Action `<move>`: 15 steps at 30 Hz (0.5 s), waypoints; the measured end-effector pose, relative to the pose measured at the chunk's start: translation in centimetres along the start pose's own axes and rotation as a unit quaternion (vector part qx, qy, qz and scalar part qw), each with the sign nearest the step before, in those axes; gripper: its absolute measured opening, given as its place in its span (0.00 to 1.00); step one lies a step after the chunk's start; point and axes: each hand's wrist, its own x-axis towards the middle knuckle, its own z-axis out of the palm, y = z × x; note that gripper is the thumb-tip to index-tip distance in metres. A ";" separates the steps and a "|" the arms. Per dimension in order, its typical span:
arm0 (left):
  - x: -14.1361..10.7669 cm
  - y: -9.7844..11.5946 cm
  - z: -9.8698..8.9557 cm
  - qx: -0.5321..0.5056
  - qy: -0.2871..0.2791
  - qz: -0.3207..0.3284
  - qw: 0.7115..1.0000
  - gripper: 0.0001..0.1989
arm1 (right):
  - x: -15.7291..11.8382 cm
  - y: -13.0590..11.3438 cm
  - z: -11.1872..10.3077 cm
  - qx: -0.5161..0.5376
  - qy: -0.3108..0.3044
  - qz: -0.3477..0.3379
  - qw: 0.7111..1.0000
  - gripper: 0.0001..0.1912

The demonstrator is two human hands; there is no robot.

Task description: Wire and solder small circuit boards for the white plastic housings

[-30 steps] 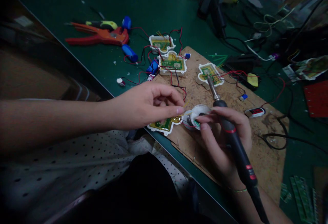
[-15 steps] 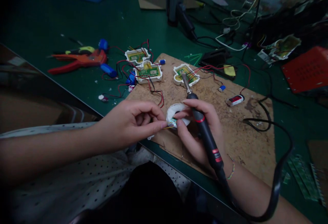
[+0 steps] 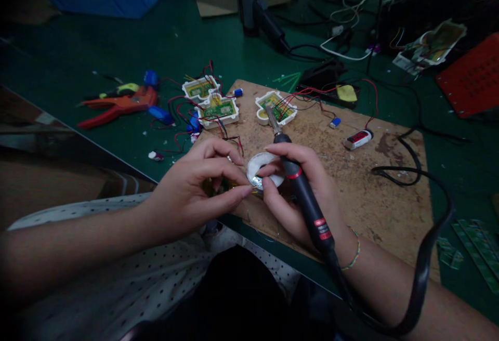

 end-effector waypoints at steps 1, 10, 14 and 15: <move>0.0 0.0 0.0 -0.001 0.002 0.010 1.000 0.03 | 0.0 0.0 0.0 -0.002 0.000 -0.004 1.000 0.33; 0.2 0.3 0.3 -0.046 -0.044 -0.024 0.998 0.02 | 0.3 -0.1 0.1 -0.025 0.026 -0.008 0.999 0.37; 0.3 0.5 0.4 -0.036 -0.034 -0.039 0.998 0.03 | 0.3 0.0 0.0 -0.027 0.023 -0.014 0.999 0.38; 0.3 0.5 0.4 -0.036 -0.033 -0.038 0.998 0.03 | 0.3 0.0 0.0 -0.029 0.030 -0.017 0.999 0.37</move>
